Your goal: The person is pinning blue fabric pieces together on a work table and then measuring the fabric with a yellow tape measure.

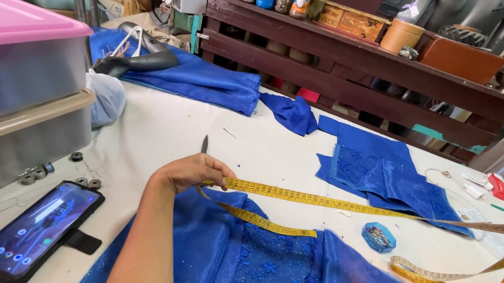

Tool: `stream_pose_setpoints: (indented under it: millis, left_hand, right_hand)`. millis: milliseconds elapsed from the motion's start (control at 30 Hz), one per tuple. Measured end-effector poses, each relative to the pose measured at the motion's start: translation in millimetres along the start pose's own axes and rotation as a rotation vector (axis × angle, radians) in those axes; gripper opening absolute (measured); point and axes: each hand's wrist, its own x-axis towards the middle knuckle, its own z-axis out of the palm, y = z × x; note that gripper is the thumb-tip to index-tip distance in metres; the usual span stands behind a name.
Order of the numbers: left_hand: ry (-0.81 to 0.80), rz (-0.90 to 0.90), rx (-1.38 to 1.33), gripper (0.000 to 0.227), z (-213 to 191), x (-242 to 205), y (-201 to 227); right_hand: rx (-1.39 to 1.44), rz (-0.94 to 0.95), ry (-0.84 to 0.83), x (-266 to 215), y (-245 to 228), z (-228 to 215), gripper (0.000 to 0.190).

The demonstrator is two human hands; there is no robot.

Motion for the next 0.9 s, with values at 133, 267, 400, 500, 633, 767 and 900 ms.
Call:
stream_pose_setpoints:
  millis: [133, 267, 400, 500, 633, 767, 900]
  left_hand:
    - [0.002, -0.02, -0.001, 0.019, 2.9, -2.3, 4.0]
    - [0.024, -0.039, 0.0, 0.017, 7.0, 3.4, 4.2]
    - [0.015, -0.066, 0.074, 0.007, 14.9, 9.5, 4.4]
    - [-0.016, -0.053, 0.108, 0.009, 18.1, 16.6, 1.3]
    - [0.005, -0.057, 0.148, 0.012, 29.0, 13.2, 12.6]
    - [-0.002, -0.016, 0.176, 0.01, 54.1, 4.5, 41.0]
    - [-0.108, 0.115, 0.006, 0.005, 80.8, 4.8, 56.1]
  right_hand:
    - [0.027, 0.06, -0.015, -4.8, -25.1, -21.9, 0.008]
    - [0.13, 0.354, -0.504, -7.4, -61.8, -65.4, 0.013]
    - [-0.163, 0.292, -0.767, 2.4, -43.3, -32.0, 0.029]
    - [-0.114, 0.189, -0.605, 0.3, -105.4, -73.7, 0.031]
    - [0.622, 0.317, -0.898, -13.3, -220.6, -186.2, 0.019]
    - [0.812, 0.307, -1.434, -45.3, -273.3, -213.6, 0.022]
    - [0.875, 0.357, -1.755, -89.3, -296.4, -212.0, 0.016]
